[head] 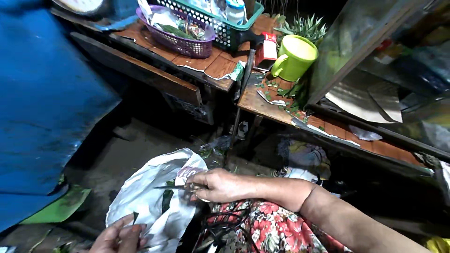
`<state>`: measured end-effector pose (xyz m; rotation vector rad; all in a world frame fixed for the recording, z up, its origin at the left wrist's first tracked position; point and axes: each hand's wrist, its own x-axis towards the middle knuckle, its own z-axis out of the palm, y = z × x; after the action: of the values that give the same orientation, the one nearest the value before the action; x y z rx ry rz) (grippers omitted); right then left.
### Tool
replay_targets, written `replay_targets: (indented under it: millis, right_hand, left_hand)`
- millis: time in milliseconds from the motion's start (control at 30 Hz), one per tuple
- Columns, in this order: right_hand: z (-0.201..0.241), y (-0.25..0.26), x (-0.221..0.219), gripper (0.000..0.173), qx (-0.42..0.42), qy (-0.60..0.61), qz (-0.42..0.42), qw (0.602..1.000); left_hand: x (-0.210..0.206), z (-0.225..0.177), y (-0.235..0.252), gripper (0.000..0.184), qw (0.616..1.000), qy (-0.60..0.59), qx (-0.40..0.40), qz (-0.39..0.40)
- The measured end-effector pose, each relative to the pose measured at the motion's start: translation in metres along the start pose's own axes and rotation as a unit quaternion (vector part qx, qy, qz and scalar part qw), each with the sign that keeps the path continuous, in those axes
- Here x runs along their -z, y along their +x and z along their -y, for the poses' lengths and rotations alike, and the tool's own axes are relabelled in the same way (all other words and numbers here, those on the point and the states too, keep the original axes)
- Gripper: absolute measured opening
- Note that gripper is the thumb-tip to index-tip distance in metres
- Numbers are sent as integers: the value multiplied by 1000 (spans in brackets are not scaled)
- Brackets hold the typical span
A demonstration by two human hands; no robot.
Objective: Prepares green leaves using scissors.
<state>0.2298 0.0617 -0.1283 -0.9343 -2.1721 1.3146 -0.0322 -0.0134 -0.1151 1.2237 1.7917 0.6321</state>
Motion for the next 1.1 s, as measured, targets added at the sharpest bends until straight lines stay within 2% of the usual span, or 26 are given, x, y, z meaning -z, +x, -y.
replay_targets:
  millis: [67,233,333,433,567,833,1100]
  right_hand:
    - [1,-7,16,32,-15,-36,-28,999]
    - [-6,-25,73,34,-68,-237,-93,965]
    - [-16,-39,116,33,-75,-366,-161,913]
    - [-28,-50,161,31,-135,-477,-217,841]
    - [-34,-63,208,33,-235,-516,-255,784]
    - [-62,-79,238,32,-360,-486,-246,758]
    - [-77,-76,245,29,-337,-539,-245,732]
  left_hand:
    - [1,-1,-2,47,998,54,-17,9]
    - [0,-8,-8,44,984,165,-52,44]
    - [-1,-13,-13,43,977,191,-69,62]
    - [-1,-18,-18,42,971,219,-82,55]
    - [2,-18,-20,42,968,226,-94,52]
    - [0,-26,-23,39,966,238,-80,54]
    - [-2,-22,-20,38,966,242,-79,44]
